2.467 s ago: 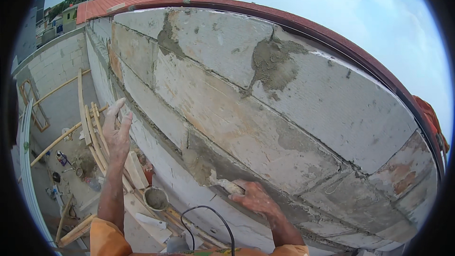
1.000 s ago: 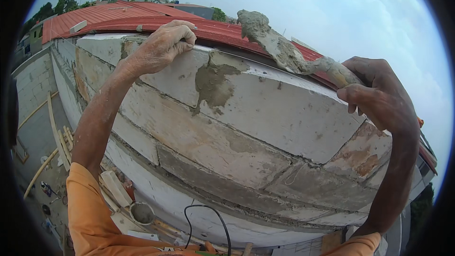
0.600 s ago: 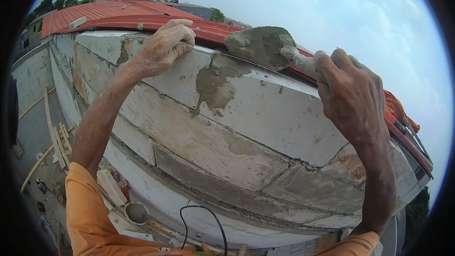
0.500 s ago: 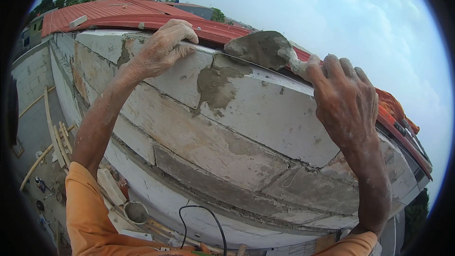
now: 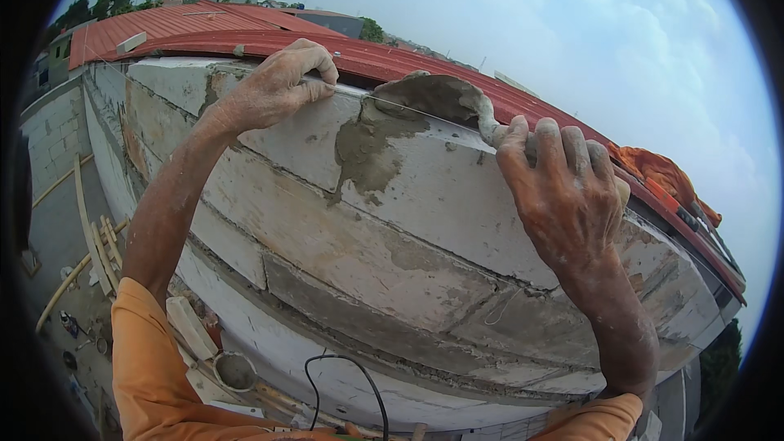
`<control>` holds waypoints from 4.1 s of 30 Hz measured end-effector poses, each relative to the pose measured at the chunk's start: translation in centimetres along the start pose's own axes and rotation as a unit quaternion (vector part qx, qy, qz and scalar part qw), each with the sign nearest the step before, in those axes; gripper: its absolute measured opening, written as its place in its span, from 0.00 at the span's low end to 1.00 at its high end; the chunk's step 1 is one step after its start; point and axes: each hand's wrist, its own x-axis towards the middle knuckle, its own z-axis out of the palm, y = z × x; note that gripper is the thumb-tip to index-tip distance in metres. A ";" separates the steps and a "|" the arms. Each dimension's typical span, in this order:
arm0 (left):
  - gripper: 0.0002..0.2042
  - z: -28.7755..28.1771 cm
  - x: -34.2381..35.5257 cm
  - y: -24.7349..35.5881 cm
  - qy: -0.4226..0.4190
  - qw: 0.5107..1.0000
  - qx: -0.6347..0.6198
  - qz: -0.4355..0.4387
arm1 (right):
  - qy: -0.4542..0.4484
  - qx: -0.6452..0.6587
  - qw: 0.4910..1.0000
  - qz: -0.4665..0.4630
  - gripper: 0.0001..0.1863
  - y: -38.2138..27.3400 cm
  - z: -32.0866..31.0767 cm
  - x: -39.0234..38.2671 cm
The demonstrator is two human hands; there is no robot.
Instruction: The person applies mortar to the top of a stone block wall using a trowel and smooths it along the edge. The person then pours water from a bottle into a bucket containing more mortar and mixes it by hand and with the trowel.
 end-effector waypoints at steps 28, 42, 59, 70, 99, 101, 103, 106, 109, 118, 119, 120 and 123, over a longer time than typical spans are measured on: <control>0.05 0.2 -0.1 -0.1 -0.006 1.000 0.002 -0.025 | 0.068 -0.039 0.997 0.022 0.11 1.2 1.1 -5.0; 0.05 0.4 0.3 0.3 0.054 0.998 -0.012 -0.013 | -0.002 0.029 0.980 0.199 0.22 4.5 -2.6 -8.0; 0.11 -0.2 1.1 -1.3 0.092 0.995 0.048 -0.007 | -0.289 0.324 0.852 0.291 0.25 0.8 -6.0 -4.6; 0.10 -0.3 1.0 -1.8 0.078 0.995 0.056 0.021 | -0.304 0.216 0.886 0.277 0.28 2.8 -11.7 -11.3; 0.12 -0.2 1.3 -1.9 0.192 0.976 0.098 0.032 | -0.037 -0.171 0.975 0.134 0.22 -3.9 -1.7 -14.0; 0.12 -0.6 1.2 -1.7 0.182 0.977 0.102 0.035 | -0.051 -0.168 0.973 0.149 0.22 -3.4 -3.2 -15.9; 0.12 -1.0 1.2 -1.6 0.180 0.977 0.107 0.040 | -0.080 -0.163 0.964 0.196 0.21 -2.5 -4.3 -17.5; 0.12 -1.2 1.7 -1.2 0.172 0.981 0.091 0.020 | -0.066 -0.153 0.960 0.223 0.26 -1.2 -5.5 -17.6; 0.11 -0.8 2.1 -1.4 0.174 0.982 0.071 0.007 | -0.024 -0.156 0.969 0.189 0.26 -0.3 -4.0 -14.7; 0.09 -0.4 1.0 -2.1 0.159 0.980 0.121 0.011 | -0.107 -0.233 0.958 0.125 0.26 2.3 -3.9 -18.9; 0.09 -0.2 0.8 -2.5 0.155 0.981 0.115 0.015 | -0.114 -0.235 0.957 0.126 0.26 2.2 -4.9 -20.6; 0.10 -0.1 0.7 -2.9 0.158 0.981 0.109 0.013 | -0.111 -0.242 0.950 0.164 0.27 2.2 -6.0 -22.1; 0.10 -0.8 0.4 -2.7 0.163 0.984 0.068 -0.005 | -0.113 -0.239 0.932 0.248 0.28 1.3 -9.7 -26.2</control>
